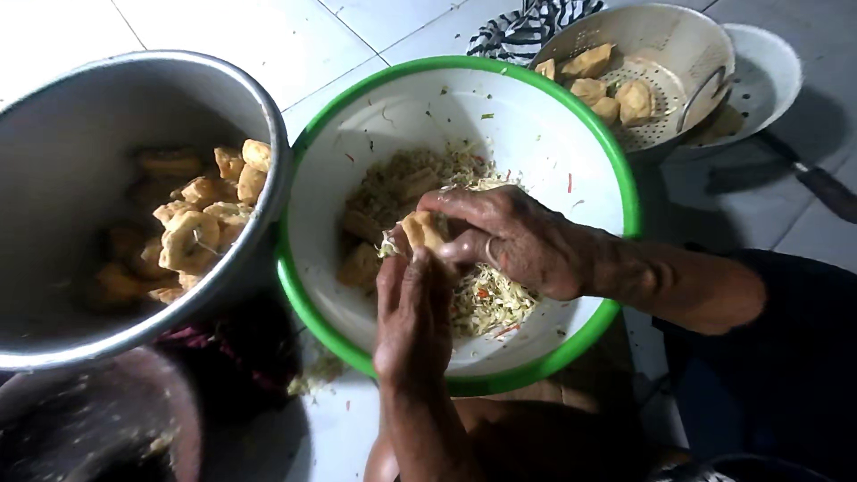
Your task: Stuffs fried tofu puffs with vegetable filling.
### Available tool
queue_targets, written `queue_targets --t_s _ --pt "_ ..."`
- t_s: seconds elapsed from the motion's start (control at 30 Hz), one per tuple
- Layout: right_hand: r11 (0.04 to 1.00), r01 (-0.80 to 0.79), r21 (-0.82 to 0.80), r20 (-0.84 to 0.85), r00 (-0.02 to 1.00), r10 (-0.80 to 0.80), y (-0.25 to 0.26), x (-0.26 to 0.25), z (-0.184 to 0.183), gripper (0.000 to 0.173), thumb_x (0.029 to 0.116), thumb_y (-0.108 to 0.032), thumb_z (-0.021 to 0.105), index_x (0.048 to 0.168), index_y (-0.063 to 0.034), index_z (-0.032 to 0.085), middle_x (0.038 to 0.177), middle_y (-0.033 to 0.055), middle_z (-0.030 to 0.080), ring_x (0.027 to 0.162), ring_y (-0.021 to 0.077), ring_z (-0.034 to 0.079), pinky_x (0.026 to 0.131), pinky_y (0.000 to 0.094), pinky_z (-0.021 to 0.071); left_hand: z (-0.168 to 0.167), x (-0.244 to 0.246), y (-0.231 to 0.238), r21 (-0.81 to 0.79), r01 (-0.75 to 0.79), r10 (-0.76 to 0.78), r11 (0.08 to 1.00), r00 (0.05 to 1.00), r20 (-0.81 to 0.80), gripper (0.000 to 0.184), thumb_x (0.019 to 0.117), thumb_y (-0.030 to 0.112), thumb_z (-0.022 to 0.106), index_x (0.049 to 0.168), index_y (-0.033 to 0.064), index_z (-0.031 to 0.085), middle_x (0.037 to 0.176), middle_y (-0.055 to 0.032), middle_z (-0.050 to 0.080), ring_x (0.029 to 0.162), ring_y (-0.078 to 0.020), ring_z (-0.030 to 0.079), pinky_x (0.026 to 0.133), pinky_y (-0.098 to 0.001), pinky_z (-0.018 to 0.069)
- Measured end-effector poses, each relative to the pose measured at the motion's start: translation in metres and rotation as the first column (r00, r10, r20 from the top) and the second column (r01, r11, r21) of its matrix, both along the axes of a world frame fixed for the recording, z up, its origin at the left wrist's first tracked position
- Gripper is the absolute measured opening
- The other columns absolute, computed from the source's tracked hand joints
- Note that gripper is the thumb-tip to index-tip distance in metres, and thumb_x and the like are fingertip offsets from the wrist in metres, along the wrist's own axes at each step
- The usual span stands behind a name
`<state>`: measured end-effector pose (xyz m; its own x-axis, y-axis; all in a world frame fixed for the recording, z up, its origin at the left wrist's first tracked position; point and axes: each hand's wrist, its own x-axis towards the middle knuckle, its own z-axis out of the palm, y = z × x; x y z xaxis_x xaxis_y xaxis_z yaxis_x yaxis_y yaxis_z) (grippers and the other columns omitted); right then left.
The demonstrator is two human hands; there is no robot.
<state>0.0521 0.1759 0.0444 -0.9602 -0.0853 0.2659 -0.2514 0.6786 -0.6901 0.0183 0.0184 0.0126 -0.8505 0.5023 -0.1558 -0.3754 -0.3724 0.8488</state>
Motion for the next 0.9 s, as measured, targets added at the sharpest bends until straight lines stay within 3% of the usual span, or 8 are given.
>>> queue_targets --t_s 0.1,0.27,0.43,0.53,0.6,0.77,0.83,0.9 --pt "0.998 0.037 0.053 -0.047 0.998 -0.035 -0.003 0.0 -0.005 0.033 0.0923 -0.003 0.059 0.124 0.0046 0.066 0.1 0.0148 0.072 0.09 0.0185 0.07 0.082 0.031 0.056 0.003 0.002 0.003 -0.06 -0.04 0.041 0.997 0.999 0.02 0.028 0.1055 0.01 0.031 0.095 0.0166 0.056 0.076 0.0065 0.063 0.069 -0.0013 0.065 0.065 -0.0181 0.0566" --pt "1.0 0.021 -0.002 -0.045 0.999 -0.021 0.001 -0.006 -0.01 0.027 0.0886 0.002 0.057 0.113 0.0007 0.069 0.09 0.009 0.069 0.08 0.0123 0.067 0.073 0.0265 0.0551 0.003 0.001 0.004 -0.073 -0.04 0.043 0.997 0.998 0.04 0.029 0.1069 0.01 0.029 0.096 0.0162 0.055 0.078 0.0061 0.063 0.071 -0.0009 0.065 0.067 -0.0181 0.0564" --pt "0.998 -0.024 0.059 -0.078 0.997 0.029 0.004 -0.006 -0.012 0.031 0.0849 0.006 0.054 0.111 0.0025 0.07 0.091 0.0118 0.07 0.083 0.0164 0.068 0.074 0.0292 0.0551 0.003 0.0 0.002 -0.154 0.045 -0.034 0.987 0.997 0.07 0.023 0.1049 0.012 0.035 0.12 0.0156 0.051 0.089 0.0043 0.062 0.078 -0.0022 0.064 0.069 -0.0194 0.0554" --pt "0.994 -0.076 0.073 -0.096 0.992 0.082 0.006 -0.007 -0.012 0.027 0.0843 0.005 0.055 0.105 0.0015 0.071 0.084 0.011 0.069 0.075 0.0167 0.066 0.068 0.0304 0.0536 0.003 0.002 0.004 -0.176 0.025 -0.015 0.984 0.998 0.056 0.02 0.1047 0.009 0.033 0.109 0.0153 0.052 0.081 0.0056 0.061 0.069 -0.0019 0.063 0.064 -0.0188 0.056" --pt "0.991 -0.123 0.056 -0.085 0.988 0.127 0.008 -0.01 -0.011 0.026 0.0859 0.006 0.054 0.106 0.0014 0.071 0.084 0.0098 0.068 0.074 0.0139 0.064 0.067 0.0275 0.0529 0.004 0.002 0.003 -0.166 0.03 -0.025 0.986 0.999 0.035 0.027 0.1031 0.006 0.031 0.122 0.0141 0.048 0.085 0.0049 0.063 0.07 -0.0031 0.066 0.064 -0.0212 0.0588" --pt "0.984 -0.168 0.065 -0.06 0.983 0.172 0.013 -0.014 -0.004 0.029 0.0885 0.007 0.055 0.112 0.0032 0.071 0.087 0.0103 0.07 0.075 0.0118 0.064 0.07 0.0249 0.0526 0.004 0.001 0.004 -0.069 0.006 -0.003 0.998 0.999 0.055 0.028 0.1047 0.009 0.026 0.104 0.0158 0.054 0.082 0.0043 0.066 0.072 -0.0069 0.069 0.066 -0.0271 0.0621" --pt "0.98 -0.174 0.099 -0.057 0.982 0.181 0.012 -0.015 -0.003 0.026 0.0921 0.001 0.057 0.115 0.0034 0.07 0.09 0.0114 0.071 0.079 0.0147 0.067 0.073 0.0273 0.0541 0.005 0.0 0.004 -0.037 0.013 -0.01 0.999 0.996 0.094 0.028 0.1066 0.013 0.026 0.105 0.0159 0.053 0.084 0.0027 0.066 0.075 -0.0091 0.07 0.069 -0.0317 0.0635" --pt "0.977 -0.167 0.136 -0.025 0.985 0.172 0.009 -0.015 -0.004 0.024 0.0953 -0.007 0.06 0.115 0.0014 0.069 0.093 0.0114 0.071 0.083 0.0173 0.068 0.075 0.0305 0.0555 0.005 0.001 0.003 -0.09 0.022 -0.014 0.996 0.996 0.085 0.025 0.1068 0.013 0.027 0.106 0.0163 0.052 0.082 0.0044 0.065 0.074 -0.0063 0.068 0.069 -0.027 0.0613"
